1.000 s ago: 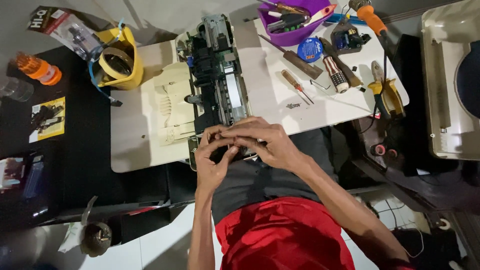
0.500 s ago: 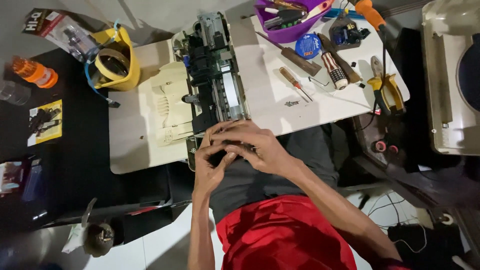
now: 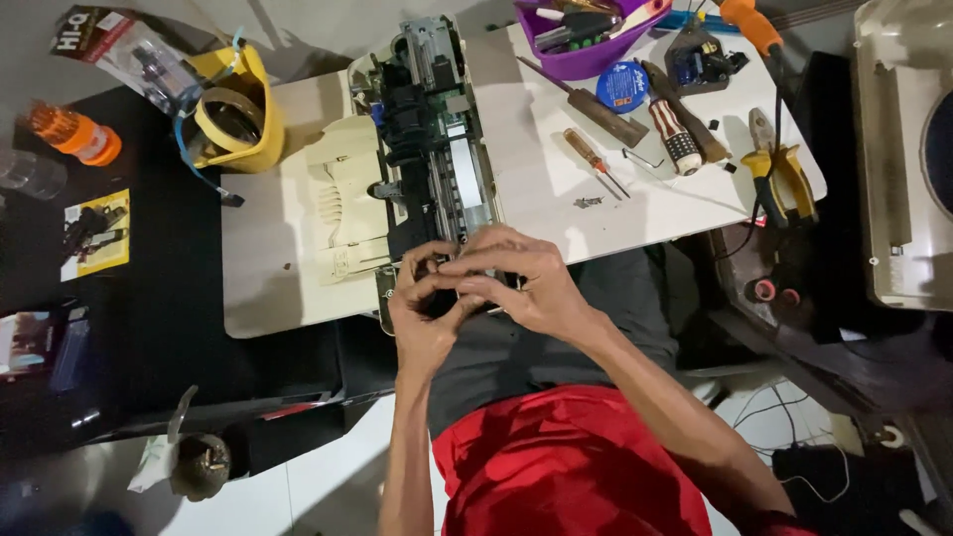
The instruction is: Disassembling a printer by removing internal screws and components using a screwdriver.
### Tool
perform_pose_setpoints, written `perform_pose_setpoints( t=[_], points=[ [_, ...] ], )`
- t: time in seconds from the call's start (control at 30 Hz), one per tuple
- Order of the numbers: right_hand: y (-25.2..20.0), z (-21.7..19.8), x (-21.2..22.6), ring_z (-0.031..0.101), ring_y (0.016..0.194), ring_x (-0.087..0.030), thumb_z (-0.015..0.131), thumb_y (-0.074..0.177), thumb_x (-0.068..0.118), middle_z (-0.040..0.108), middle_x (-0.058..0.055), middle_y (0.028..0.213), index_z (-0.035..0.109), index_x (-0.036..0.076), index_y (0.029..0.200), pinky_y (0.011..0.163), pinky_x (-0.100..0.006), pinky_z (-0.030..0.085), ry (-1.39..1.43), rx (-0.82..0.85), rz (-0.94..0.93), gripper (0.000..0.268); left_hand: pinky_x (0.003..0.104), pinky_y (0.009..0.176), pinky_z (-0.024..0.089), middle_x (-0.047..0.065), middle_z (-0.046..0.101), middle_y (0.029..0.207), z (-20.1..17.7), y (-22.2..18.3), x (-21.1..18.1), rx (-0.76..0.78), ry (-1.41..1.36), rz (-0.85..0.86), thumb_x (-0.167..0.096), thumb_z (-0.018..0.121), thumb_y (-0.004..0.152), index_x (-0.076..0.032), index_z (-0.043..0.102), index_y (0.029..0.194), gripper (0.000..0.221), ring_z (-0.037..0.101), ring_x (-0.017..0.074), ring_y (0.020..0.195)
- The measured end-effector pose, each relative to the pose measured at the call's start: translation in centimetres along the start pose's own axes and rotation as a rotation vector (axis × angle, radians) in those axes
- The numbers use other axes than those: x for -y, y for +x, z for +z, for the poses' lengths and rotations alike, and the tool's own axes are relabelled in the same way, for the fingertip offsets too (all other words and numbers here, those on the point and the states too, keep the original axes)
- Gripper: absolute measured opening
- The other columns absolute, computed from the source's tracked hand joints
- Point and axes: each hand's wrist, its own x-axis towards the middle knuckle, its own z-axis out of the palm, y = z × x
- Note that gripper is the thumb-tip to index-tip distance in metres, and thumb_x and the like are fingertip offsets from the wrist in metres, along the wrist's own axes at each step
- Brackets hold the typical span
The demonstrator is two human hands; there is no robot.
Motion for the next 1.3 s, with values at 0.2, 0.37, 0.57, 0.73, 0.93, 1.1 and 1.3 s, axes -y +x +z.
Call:
perform_pose_setpoints(
  t=[0.2, 0.37, 0.57, 0.73, 0.93, 1.1, 1.3],
  points=[
    [0.4, -0.4, 0.5, 0.07, 0.114, -0.037, 0.061, 0.102, 0.001, 0.075, -0.012, 0.104, 0.071, 0.007, 0.124, 0.104, -0.058, 0.053, -0.028, 0.065, -0.031, 0.025, 0.05, 0.111, 0.042, 0.021, 0.055, 0.144, -0.1, 0.1, -0.8, 0.058, -0.041, 0.04, -0.013, 0.076, 0.092, -0.004, 0.077, 0.106, 0.017, 0.056, 0.0374, 0.131],
    [0.6, -0.2, 0.3, 0.062, 0.129, -0.033, 0.063, 0.104, 0.009, 0.07, -0.01, 0.127, 0.07, 0.01, 0.126, 0.11, -0.058, 0.05, -0.01, 0.062, -0.025, 0.023, 0.056, 0.106, 0.045, 0.023, 0.059, 0.128, -0.2, -0.4, 1.4, 0.044, -0.021, 0.065, -0.011, 0.076, 0.093, -0.001, 0.077, 0.102, 0.013, 0.059, 0.0422, 0.121],
    [0.4, -0.1, 0.3, 0.067, 0.118, -0.028, 0.07, 0.101, 0.012, 0.069, -0.004, 0.107, 0.075, 0.015, 0.117, 0.1, -0.057, 0.057, -0.035, 0.004, -0.013, 0.017, 0.052, 0.102, 0.048, 0.015, 0.059, 0.126, 0.0, 0.1, -0.8, 0.016, 0.023, 0.054, -0.015, 0.08, 0.09, -0.011, 0.08, 0.101, 0.012, 0.06, 0.0353, 0.12],
    [0.2, 0.6, 0.9, 0.065, 0.123, -0.041, 0.062, 0.104, 0.005, 0.073, -0.013, 0.114, 0.068, 0.01, 0.128, 0.106, -0.066, 0.053, -0.092, 0.036, -0.05, 0.026, 0.068, 0.109, 0.04, 0.021, 0.058, 0.129, -0.2, -0.4, -0.6, 0.057, -0.028, 0.019, -0.019, 0.069, 0.1, -0.007, 0.077, 0.107, 0.016, 0.052, 0.0492, 0.133],
    [-0.4, 0.9, -0.2, 0.067, 0.117, -0.037, 0.08, 0.092, 0.016, 0.071, -0.008, 0.116, 0.077, 0.017, 0.116, 0.1, -0.063, 0.054, -0.143, -0.015, -0.048, 0.024, 0.051, 0.085, 0.055, 0.018, 0.062, 0.11, 0.5, -0.2, 0.5, -0.084, -0.124, 0.1, -0.017, 0.08, 0.091, -0.004, 0.076, 0.096, 0.015, 0.065, 0.0291, 0.091],
    [0.0, 1.0, -0.1, 0.067, 0.118, -0.037, 0.07, 0.101, 0.012, 0.072, -0.008, 0.109, 0.074, 0.017, 0.122, 0.1, -0.064, 0.055, -0.097, 0.005, -0.053, 0.022, 0.063, 0.095, 0.05, 0.018, 0.056, 0.128, -0.2, 0.4, -1.7, 0.026, -0.086, 0.039, -0.024, 0.074, 0.096, -0.005, 0.074, 0.106, 0.021, 0.059, 0.0425, 0.115],
    [0.2, 1.0, 0.8, 0.067, 0.118, -0.04, 0.064, 0.102, 0.007, 0.074, -0.012, 0.113, 0.073, 0.012, 0.125, 0.101, -0.063, 0.054, -0.086, 0.032, -0.037, 0.025, 0.058, 0.093, 0.051, 0.015, 0.06, 0.115, -0.2, -0.5, 1.3, 0.01, -0.07, -0.005, -0.021, 0.077, 0.093, -0.004, 0.075, 0.093, 0.017, 0.063, 0.0373, 0.109]
  ],
)
